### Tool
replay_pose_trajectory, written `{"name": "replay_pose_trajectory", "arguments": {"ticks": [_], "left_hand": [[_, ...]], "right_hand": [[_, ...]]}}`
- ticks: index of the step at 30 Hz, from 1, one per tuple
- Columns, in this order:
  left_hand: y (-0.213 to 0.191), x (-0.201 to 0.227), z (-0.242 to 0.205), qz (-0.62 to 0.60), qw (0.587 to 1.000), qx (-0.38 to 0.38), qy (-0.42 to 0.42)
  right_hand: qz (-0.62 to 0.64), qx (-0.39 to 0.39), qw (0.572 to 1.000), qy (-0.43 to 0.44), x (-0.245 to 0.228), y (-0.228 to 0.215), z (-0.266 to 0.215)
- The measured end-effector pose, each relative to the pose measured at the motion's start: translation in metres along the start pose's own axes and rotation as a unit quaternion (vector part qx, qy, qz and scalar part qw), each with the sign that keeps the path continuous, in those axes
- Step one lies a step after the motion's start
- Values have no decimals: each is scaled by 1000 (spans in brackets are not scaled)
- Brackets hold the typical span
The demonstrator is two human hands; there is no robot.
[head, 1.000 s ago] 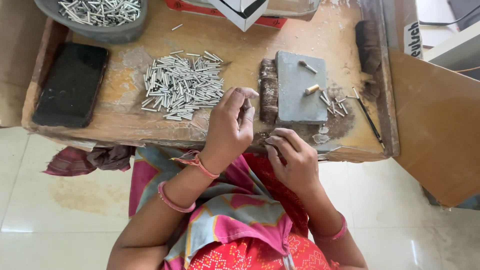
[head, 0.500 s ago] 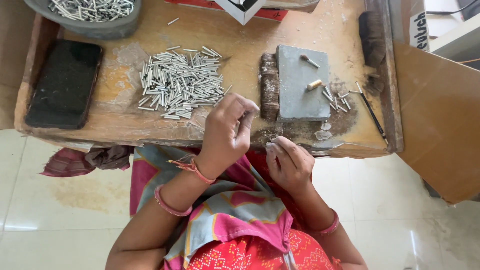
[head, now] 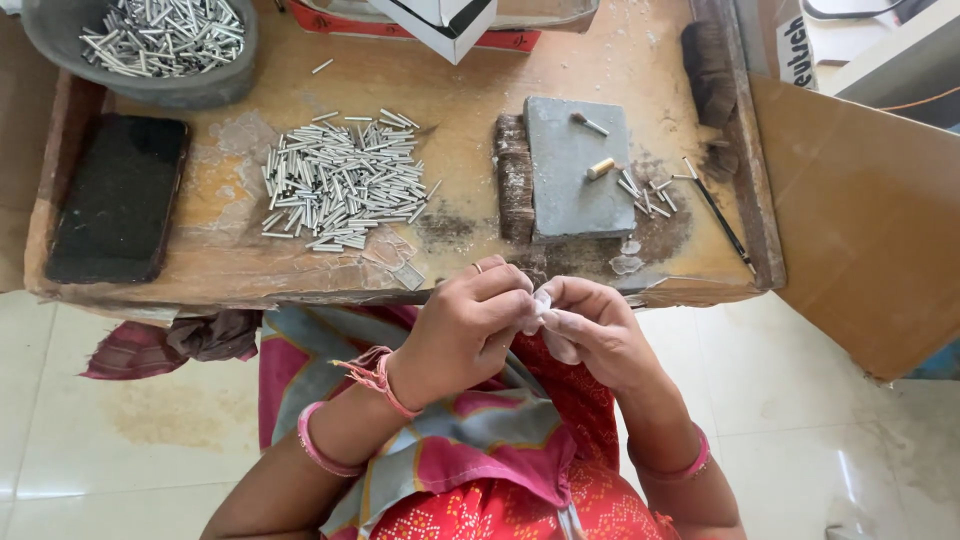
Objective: The person works at a wooden bench covered with small silver metal pins, rubbing a pin against a flat stone slab, then holds a small pale component with both hands and works it between the fingers, setting pins on the bench. A bowl filled with finished pins sits beside the pile.
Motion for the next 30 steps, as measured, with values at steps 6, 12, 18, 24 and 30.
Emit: {"name": "replay_pose_trajectory", "arguments": {"ticks": [6, 12, 18, 24, 30], "left_hand": [[17, -42, -17, -176, 966, 76, -175], [46, -72, -40, -407, 851, 82, -321], [13, -53, -37, -95, 920, 90, -370], [-8, -37, -18, -84, 966, 141, -202], [-17, -47, -11, 33, 976, 161, -141]], "right_hand": [[-234, 133, 947, -175, -26, 37, -12], [-538, 168, 760, -324, -58, 68, -26], [-640, 113, 659, -378, -55, 87, -23], [-664, 164, 601, -413, -68, 91, 4], [-718, 220, 540, -381, -68, 80, 34]]}}
Point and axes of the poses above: each hand's wrist, its own z-axis towards the middle knuckle, its own y-axis out of the palm, x = y × z, the point moved 8 cm from there along z, towards the middle knuckle, and after that the axes turned 2 degrees about y, right-handed, at the moved point
